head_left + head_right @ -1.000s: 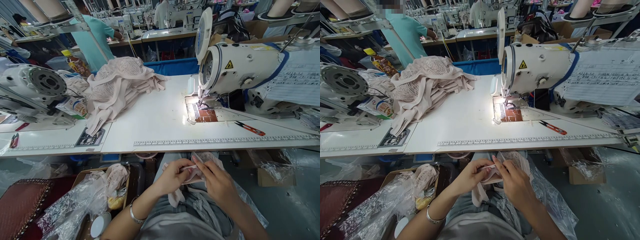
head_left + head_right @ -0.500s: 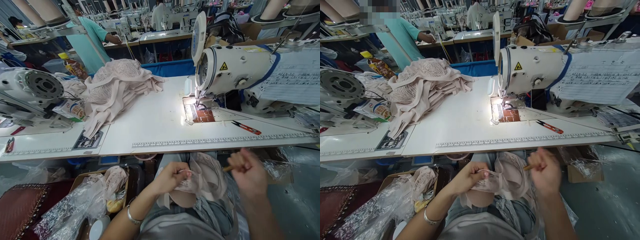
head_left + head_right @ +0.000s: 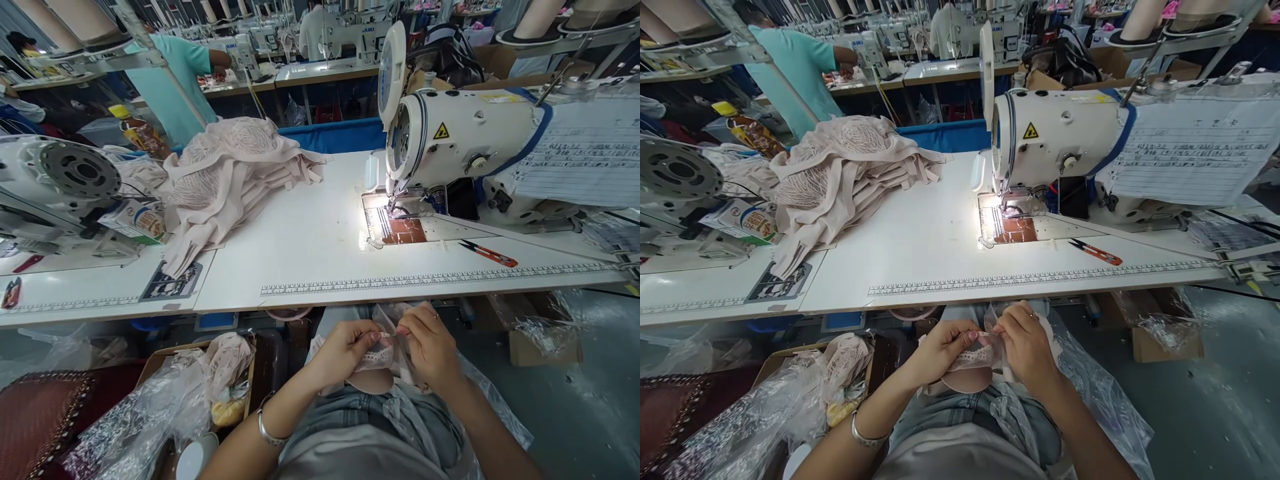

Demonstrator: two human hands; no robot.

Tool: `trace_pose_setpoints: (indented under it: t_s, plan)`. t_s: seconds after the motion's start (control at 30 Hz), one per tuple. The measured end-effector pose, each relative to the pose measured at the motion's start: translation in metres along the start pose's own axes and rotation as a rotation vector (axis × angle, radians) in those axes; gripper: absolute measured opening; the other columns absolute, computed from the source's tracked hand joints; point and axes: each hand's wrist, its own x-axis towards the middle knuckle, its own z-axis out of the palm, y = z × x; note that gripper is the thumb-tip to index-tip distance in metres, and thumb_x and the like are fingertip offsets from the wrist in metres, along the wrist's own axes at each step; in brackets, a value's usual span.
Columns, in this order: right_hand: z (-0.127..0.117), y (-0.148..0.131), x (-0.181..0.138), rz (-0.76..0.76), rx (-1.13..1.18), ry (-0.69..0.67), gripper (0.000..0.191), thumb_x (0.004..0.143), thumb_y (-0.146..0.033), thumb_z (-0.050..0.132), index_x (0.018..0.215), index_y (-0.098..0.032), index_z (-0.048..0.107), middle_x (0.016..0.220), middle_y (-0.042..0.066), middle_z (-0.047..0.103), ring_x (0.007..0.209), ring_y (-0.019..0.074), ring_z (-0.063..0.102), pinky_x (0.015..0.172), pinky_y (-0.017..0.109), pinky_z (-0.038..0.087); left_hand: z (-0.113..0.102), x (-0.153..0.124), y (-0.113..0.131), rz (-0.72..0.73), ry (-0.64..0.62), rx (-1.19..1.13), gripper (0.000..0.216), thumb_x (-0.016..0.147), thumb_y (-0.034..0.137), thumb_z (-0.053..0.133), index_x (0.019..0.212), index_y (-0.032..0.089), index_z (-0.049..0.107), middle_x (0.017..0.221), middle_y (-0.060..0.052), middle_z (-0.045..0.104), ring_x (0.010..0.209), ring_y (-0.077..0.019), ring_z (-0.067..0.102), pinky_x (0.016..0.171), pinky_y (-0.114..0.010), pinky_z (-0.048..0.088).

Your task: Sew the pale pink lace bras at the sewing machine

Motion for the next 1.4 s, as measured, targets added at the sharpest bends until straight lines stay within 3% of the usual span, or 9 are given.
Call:
trace_pose_setpoints:
  t_s: [0.2,0.37,0.57,0.67,0.77,0.83,0.97,1.13,1.4]
  plan:
    - [-0.003,0.003,0.001,0.051,0.179,-0.187,0.017,0.101,-0.037,0.055,0.093,-0.023,0.061,0.090,0.005,0.060,0.079,0.0179,0.058,0.066,0.029,0.049,-0.001,0.001,0.000,0.013,0.032,-0.016,0.039,0.098,0.045,0.049,0.087,0.013,0.069,0.081,-0.006,0.067,0.076,-0.0170,0.057,0.072,-0.026,0.041]
    - [0.001,0.012,-0.005,-0.059,0.196,-0.236,0.022,0.099,-0.014,0.053,0.079,-0.021,0.058,0.077,0.001,0.058,0.074,0.0157,0.055,0.067,0.029,0.046,-0.003,0.002,-0.004,0.000,0.036,0.049,0.042,0.097,0.047,0.048,0.081,0.013,0.066,0.072,-0.002,0.058,0.070,-0.0148,0.050,0.066,-0.025,0.037]
    - [-0.001,0.017,-0.002,-0.129,-0.026,-0.153,0.029,0.101,-0.011,0.043,0.077,-0.021,0.055,0.077,0.003,0.060,0.076,0.0190,0.051,0.069,0.033,0.042,-0.005,0.003,-0.004,-0.014,0.019,0.065,0.042,0.098,0.043,0.048,0.086,0.011,0.072,0.070,-0.002,0.058,0.065,-0.0133,0.047,0.064,-0.024,0.035]
    - [0.001,0.004,0.000,-0.021,0.207,-0.080,0.034,0.105,-0.023,0.037,0.075,-0.022,0.051,0.085,0.006,0.062,0.078,0.0186,0.054,0.070,0.033,0.044,-0.002,0.005,-0.007,-0.020,0.003,0.051,0.043,0.098,0.045,0.048,0.087,0.011,0.071,0.066,0.000,0.053,0.061,-0.0122,0.042,0.060,-0.024,0.032]
    - [0.002,0.002,-0.004,0.106,0.550,-0.239,0.046,0.108,-0.041,0.025,0.068,-0.023,0.042,0.073,0.004,0.061,0.068,0.0172,0.056,0.067,0.033,0.047,0.000,0.005,-0.009,0.005,-0.014,-0.007,0.043,0.096,0.048,0.050,0.079,0.012,0.067,0.069,-0.002,0.055,0.067,-0.0136,0.046,0.065,-0.025,0.036]
    - [-0.002,0.015,-0.008,0.161,0.438,-0.269,0.048,0.106,-0.044,0.026,0.065,-0.024,0.041,0.059,0.002,0.055,0.058,0.0167,0.052,0.060,0.031,0.045,-0.003,0.004,-0.008,0.017,-0.005,-0.047,0.045,0.095,0.051,0.052,0.076,0.012,0.066,0.070,-0.002,0.056,0.069,-0.0142,0.048,0.068,-0.025,0.037]
    - [-0.014,0.049,-0.014,0.275,-0.031,-0.105,0.036,0.098,-0.037,0.042,0.067,-0.023,0.053,0.059,0.004,0.056,0.056,0.0181,0.051,0.050,0.029,0.036,-0.010,0.000,-0.003,0.012,0.028,-0.105,0.049,0.093,0.058,0.054,0.078,0.013,0.068,0.070,-0.002,0.056,0.067,-0.0133,0.046,0.066,-0.025,0.036]
    - [-0.009,0.031,-0.012,0.176,0.221,-0.326,0.024,0.101,-0.033,0.046,0.088,-0.022,0.062,0.075,0.002,0.060,0.066,0.0150,0.058,0.058,0.025,0.045,-0.012,0.005,-0.002,0.045,-0.041,-0.145,0.048,0.092,0.059,0.054,0.088,0.014,0.067,0.082,-0.004,0.061,0.077,-0.0158,0.052,0.073,-0.025,0.040]
    - [0.000,0.014,-0.008,0.061,0.128,-0.250,0.027,0.103,-0.022,0.045,0.077,-0.020,0.054,0.077,0.000,0.049,0.066,0.0119,0.053,0.060,0.023,0.044,-0.011,0.013,-0.001,0.010,-0.022,0.196,0.026,0.085,0.041,0.063,0.080,0.015,0.064,0.071,0.001,0.054,0.067,-0.0124,0.044,0.060,-0.022,0.032]
